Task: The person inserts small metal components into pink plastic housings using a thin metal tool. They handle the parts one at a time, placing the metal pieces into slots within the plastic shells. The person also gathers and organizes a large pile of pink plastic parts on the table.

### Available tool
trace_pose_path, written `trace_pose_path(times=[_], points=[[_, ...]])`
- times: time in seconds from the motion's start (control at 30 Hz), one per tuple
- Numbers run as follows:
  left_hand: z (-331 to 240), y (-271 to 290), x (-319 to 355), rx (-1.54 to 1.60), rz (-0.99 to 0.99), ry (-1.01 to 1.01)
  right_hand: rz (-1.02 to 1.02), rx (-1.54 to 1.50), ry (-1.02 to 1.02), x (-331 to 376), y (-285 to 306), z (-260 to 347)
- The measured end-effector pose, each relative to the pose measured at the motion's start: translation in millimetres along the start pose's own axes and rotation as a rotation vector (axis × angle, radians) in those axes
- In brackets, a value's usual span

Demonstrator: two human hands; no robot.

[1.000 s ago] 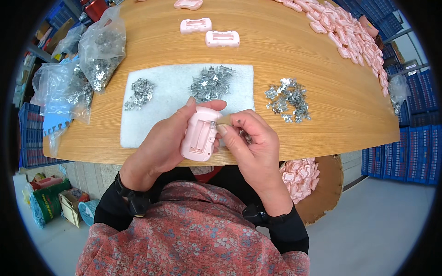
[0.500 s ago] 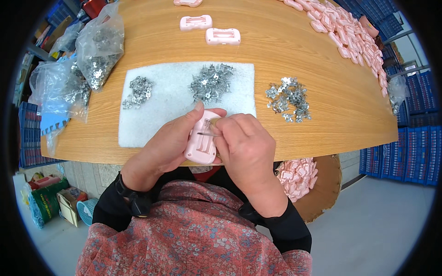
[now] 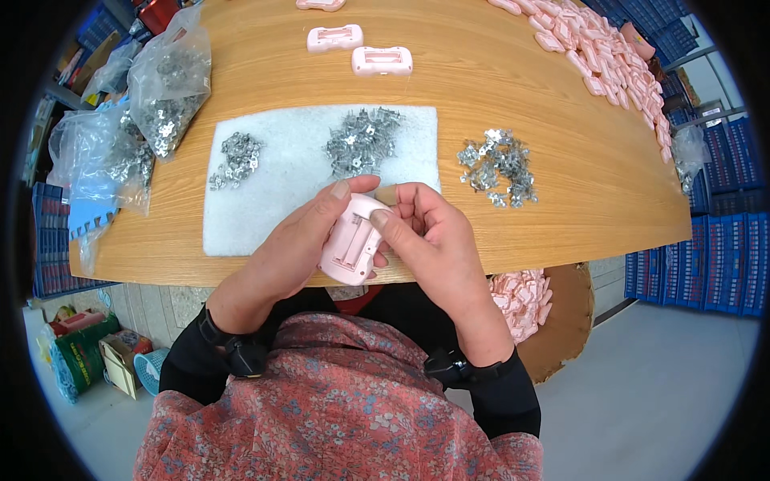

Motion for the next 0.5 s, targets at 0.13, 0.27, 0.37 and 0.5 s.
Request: trace_pose_path(times=[0.13, 0.27, 0.37, 0.5], points=[[-23, 2, 3, -0.372, 0.074, -0.053, 0.040, 0.104, -0.026, -2, 11, -5], [-23, 0, 3, -0.561, 0.176, -0.118, 0.074, 0.168, -0.058, 1, 10, 0], [-33, -10, 2, -0.784, 0.292, -0.210, 0.057, 0.154, -0.053, 5, 11, 2], [-30, -14, 0, -0.628, 0.291, -0.208, 0.065, 0.018, -0.031, 14, 8, 11]])
Point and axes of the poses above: each hand's wrist, its own x-axis away from the middle knuckle, its own y-axis out of the back of the hand, z = x × y, the point moved 6 cm from there along -x, towards the middle knuckle, and after that the axes turned 12 degrees about -y, right-handed, at the moved point
